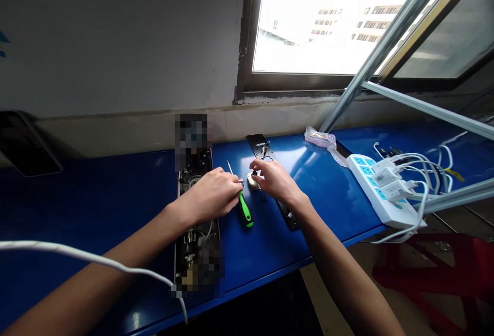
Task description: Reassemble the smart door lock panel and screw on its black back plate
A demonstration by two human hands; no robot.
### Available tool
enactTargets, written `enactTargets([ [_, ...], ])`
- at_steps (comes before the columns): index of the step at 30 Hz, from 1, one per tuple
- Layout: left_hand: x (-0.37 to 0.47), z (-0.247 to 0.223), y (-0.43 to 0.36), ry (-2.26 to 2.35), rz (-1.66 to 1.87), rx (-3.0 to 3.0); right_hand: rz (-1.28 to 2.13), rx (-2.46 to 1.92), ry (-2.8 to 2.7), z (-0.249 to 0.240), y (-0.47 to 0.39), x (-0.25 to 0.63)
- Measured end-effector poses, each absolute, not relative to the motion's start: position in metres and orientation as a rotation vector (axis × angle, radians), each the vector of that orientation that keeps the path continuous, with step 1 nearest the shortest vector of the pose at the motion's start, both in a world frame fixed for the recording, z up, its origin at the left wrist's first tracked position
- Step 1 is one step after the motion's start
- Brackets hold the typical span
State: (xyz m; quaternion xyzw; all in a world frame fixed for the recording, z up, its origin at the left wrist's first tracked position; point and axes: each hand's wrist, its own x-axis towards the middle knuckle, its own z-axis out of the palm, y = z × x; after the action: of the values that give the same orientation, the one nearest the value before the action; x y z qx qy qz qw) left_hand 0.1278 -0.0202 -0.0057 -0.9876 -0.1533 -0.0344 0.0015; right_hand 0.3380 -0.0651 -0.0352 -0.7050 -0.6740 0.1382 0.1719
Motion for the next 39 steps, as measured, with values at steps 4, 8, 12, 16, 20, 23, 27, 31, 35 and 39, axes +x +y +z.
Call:
enactTargets([
  [4, 0.125, -0.001, -0.020, -0.483, -0.140, -3.094, 0.384, -2.043, -1.961, -0.045, -0.058, 0.339],
  [8, 0.120, 0.000, -0.021, -0.464, -0.227, -3.096, 0.357, -2.025, -1.985, -0.052, -0.057, 0.342],
  [12, 0.118, -0.002, -0.021, -0.459, -0.272, -3.094, 0.280, -1.948, -1.985, -0.049, -0.061, 0.342],
  [16, 0.115, 0.004, -0.019, -0.410, -0.419, -3.106, 0.132, -1.819, -1.964, -0.026, -0.072, 0.338],
  [20, 0.097, 0.020, -0.011, -0.464, -0.687, -3.099, 0.075, -1.642, -1.993, 0.003, -0.086, 0.326],
  [23, 0.075, 0.034, -0.003, -0.619, -0.761, -3.089, 0.104, -1.469, -2.092, 0.017, -0.091, 0.309],
  [27, 0.047, 0.047, 0.010, -0.715, -0.676, -3.190, 0.121, -1.322, -2.191, 0.021, -0.087, 0.281],
  [31, 0.030, 0.055, 0.021, -0.793, -0.510, -3.274, 0.130, -1.251, -2.271, 0.015, -0.073, 0.254],
  [35, 0.023, 0.055, 0.026, -0.868, -0.367, -3.315, 0.136, -1.227, -2.324, 0.009, -0.062, 0.236],
  [39, 0.019, 0.055, 0.028, -1.000, -0.294, -3.320, 0.161, -1.225, -2.338, 0.009, -0.057, 0.232],
])
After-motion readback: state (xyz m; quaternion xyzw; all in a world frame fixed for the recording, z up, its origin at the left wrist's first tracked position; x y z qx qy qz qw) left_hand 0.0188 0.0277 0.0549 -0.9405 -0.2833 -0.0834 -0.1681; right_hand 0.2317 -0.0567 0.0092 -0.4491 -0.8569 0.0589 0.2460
